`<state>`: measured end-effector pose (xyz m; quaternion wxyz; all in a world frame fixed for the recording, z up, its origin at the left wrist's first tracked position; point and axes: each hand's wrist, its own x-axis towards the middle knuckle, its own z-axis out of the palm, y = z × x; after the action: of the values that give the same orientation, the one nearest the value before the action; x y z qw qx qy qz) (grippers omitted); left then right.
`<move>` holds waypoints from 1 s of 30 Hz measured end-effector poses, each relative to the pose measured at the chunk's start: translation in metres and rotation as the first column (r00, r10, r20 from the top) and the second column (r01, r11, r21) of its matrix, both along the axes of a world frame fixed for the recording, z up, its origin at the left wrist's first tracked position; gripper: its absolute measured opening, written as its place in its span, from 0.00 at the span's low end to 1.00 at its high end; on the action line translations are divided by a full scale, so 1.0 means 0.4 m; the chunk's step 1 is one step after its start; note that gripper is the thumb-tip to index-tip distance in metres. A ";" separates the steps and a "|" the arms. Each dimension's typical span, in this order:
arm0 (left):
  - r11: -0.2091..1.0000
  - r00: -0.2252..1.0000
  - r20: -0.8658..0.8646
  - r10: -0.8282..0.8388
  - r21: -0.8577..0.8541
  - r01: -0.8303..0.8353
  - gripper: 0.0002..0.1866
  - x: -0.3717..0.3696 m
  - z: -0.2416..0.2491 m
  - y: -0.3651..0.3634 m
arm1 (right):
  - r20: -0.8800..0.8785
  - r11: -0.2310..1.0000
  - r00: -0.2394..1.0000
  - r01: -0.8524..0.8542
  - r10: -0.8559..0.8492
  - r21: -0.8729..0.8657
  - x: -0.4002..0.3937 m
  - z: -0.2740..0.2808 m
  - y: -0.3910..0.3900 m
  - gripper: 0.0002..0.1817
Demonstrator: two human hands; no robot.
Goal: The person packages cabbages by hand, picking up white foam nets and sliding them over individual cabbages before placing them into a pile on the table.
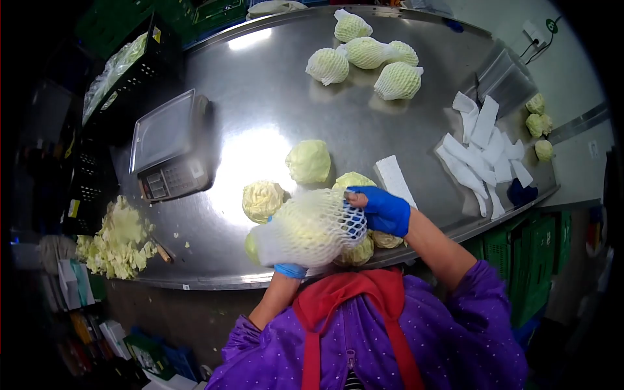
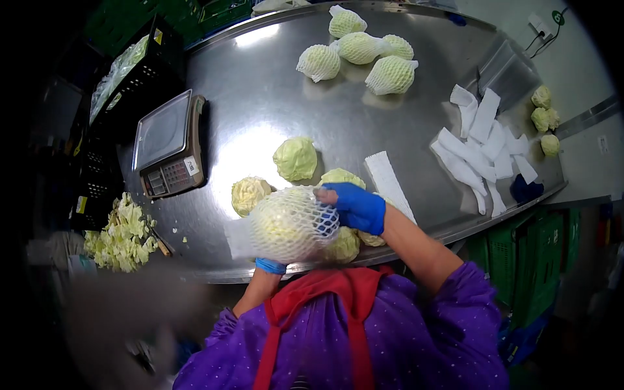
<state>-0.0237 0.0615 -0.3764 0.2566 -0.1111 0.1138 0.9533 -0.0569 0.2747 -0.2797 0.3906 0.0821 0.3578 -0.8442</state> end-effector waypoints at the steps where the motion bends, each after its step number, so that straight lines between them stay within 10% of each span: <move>1: 0.969 0.987 -0.159 -0.016 -0.247 -0.024 0.32 0.002 -0.014 -0.006 | 0.042 0.998 0.999 -0.032 0.034 -0.045 0.013 -0.034 0.002 0.22; 6: 0.818 0.939 -0.336 -0.073 -0.559 -0.136 0.32 0.005 -0.025 -0.016 | 0.056 0.989 0.996 -0.064 0.072 -0.133 0.070 -0.040 -0.023 0.25; 8: 0.921 0.954 -0.299 -0.029 -0.379 -0.091 0.30 0.016 -0.032 -0.014 | 0.065 0.988 0.996 -0.048 0.058 -0.147 0.092 -0.043 -0.029 0.25; 10: 0.989 0.990 -0.137 0.047 0.143 -0.028 0.28 0.026 -0.029 -0.006 | 0.055 0.991 0.998 0.018 -0.011 -0.130 0.103 -0.027 -0.019 0.26; 13: 0.986 0.997 -0.080 -0.020 0.164 0.033 0.29 0.028 -0.023 0.024 | 0.038 0.985 0.991 0.131 -0.128 -0.116 0.103 -0.065 0.019 0.25; 16: 0.891 0.934 -0.313 -0.173 -0.453 0.013 0.27 0.030 0.029 0.067 | 0.061 0.963 0.964 0.262 -0.259 -0.055 0.080 -0.101 0.025 0.22; 19: 0.976 0.996 0.021 -0.091 0.198 0.085 0.28 0.006 -0.004 0.050 | 0.188 0.941 0.924 0.338 -0.333 0.004 0.074 -0.099 -0.022 0.23; 26: 0.764 0.956 -0.146 -0.256 -0.636 0.107 0.16 -0.154 0.270 0.040 | 0.104 0.896 0.936 0.352 -0.336 -0.273 0.018 -0.108 -0.080 0.24; 30: 0.464 0.686 -0.695 -0.214 -0.691 -0.555 0.22 -0.223 0.394 0.058 | 0.073 0.725 0.959 0.256 -0.274 -0.640 -0.026 -0.030 -0.053 0.24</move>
<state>-0.1129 0.0849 -0.2187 -0.0087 0.1348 0.6545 0.7439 -0.0671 0.2535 -0.2917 0.2656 -0.0176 0.0366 -0.9632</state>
